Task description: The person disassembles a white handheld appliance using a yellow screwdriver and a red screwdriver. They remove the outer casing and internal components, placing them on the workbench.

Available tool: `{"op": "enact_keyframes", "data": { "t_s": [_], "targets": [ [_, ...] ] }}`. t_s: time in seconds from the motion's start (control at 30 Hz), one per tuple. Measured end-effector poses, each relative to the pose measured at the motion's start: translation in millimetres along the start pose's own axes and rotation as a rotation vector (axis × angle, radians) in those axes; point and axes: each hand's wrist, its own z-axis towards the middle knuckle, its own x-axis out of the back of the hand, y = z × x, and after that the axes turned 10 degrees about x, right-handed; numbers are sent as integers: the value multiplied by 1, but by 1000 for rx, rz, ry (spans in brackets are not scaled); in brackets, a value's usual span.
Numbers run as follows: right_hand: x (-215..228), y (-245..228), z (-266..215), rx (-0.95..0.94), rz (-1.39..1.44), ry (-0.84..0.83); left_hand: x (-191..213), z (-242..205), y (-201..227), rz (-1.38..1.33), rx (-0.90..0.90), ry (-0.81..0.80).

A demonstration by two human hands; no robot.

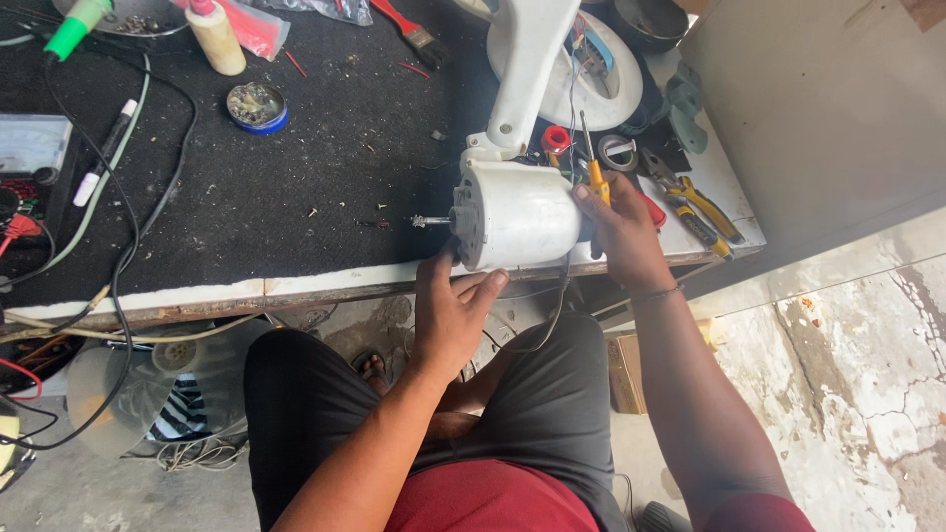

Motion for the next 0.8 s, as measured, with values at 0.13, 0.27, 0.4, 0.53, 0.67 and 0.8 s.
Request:
{"op": "enact_keyframes", "data": {
  "t_s": [0.13, 0.27, 0.4, 0.53, 0.67, 0.8],
  "targets": [
    [-9, -1, 3, -6, 68, -25, 1, 1, 5, -56, 8, 35],
    [-19, 8, 4, 8, 136, 7, 5, -14, 22, -131, 52, 149],
    [-46, -8, -9, -28, 235, 30, 16, -3, 11, -297, -41, 280],
    [-72, -2, -12, -2, 378, 21, 19, -25, 62, -561, 8, 282],
    [-104, 5, -17, 40, 559, 43, 26, -6, 60, -617, -203, 252],
    [-130, 13, -23, 31, 614, -13, 37, 22, 53, -577, -356, 305]
  ]
}}
